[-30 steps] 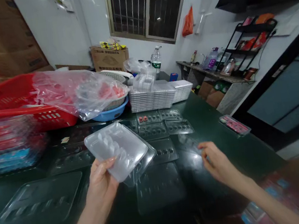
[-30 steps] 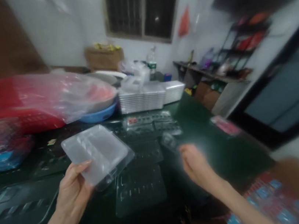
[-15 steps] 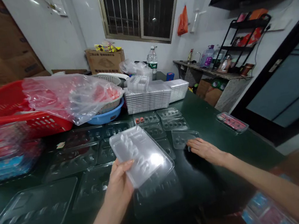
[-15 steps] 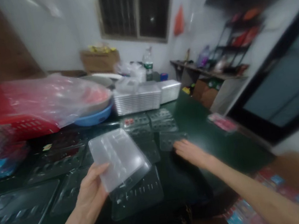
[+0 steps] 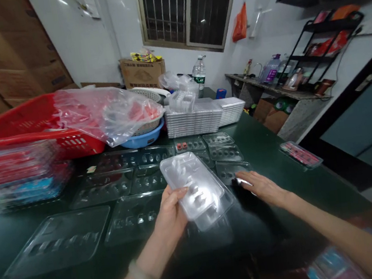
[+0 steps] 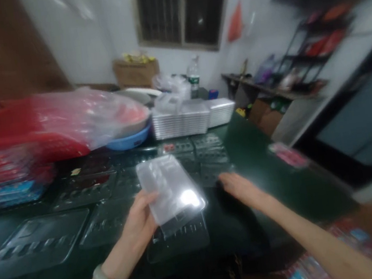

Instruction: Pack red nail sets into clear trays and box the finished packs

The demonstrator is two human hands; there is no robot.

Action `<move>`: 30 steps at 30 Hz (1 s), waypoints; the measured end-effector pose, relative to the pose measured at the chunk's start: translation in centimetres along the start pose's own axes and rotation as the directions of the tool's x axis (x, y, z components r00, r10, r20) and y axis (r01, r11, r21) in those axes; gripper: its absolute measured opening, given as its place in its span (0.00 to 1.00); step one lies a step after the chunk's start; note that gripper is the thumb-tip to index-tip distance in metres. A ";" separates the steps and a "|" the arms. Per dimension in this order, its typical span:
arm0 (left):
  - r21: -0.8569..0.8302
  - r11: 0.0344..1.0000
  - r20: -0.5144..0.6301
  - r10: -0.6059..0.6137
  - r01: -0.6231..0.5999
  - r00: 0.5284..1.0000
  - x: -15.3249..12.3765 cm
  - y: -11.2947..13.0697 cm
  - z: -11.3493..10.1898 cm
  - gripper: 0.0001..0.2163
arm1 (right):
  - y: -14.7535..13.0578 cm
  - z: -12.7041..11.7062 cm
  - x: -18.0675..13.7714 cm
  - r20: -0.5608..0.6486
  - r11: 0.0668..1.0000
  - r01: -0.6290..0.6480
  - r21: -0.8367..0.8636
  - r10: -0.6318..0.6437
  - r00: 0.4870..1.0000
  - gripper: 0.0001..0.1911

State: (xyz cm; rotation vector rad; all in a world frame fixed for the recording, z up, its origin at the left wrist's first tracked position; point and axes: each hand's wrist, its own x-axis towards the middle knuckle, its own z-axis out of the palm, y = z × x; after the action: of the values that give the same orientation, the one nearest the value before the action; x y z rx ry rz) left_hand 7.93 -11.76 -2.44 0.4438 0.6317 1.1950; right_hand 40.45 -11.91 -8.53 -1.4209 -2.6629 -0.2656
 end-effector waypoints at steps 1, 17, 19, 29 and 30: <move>-0.007 1.000 0.019 0.004 -0.004 1.000 0.0 -0.1 0.0 0.14 | -0.4 -0.6 0.3 -0.062 1.000 -0.024 -0.015 0.023 0.998 0.15; 0.119 0.972 0.140 0.187 -0.204 0.972 -1.1 -2.6 0.5 0.16 | -16.9 -10.1 7.7 0.144 0.571 -0.287 0.769 0.284 0.948 0.09; 0.073 0.982 0.134 0.161 -0.172 0.978 -1.1 -2.5 0.4 0.15 | -16.6 -10.5 7.7 0.171 0.505 -0.303 0.808 0.292 0.941 0.09; -0.324 0.945 -0.040 0.031 -0.043 0.999 0.8 0.6 -0.8 0.15 | -12.0 -12.2 -2.0 0.004 0.784 -0.488 0.385 0.527 0.850 0.11; -0.351 0.935 -0.038 0.044 -0.054 0.998 1.0 1.1 -1.0 0.16 | -11.8 -11.3 -3.5 0.009 0.829 -0.464 0.310 0.486 0.874 0.10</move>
State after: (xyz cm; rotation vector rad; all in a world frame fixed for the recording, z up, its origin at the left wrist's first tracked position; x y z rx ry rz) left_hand 6.77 -10.44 -2.71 0.1394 0.4197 1.3327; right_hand 32.79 -23.52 0.72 -1.8505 -2.0760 0.1367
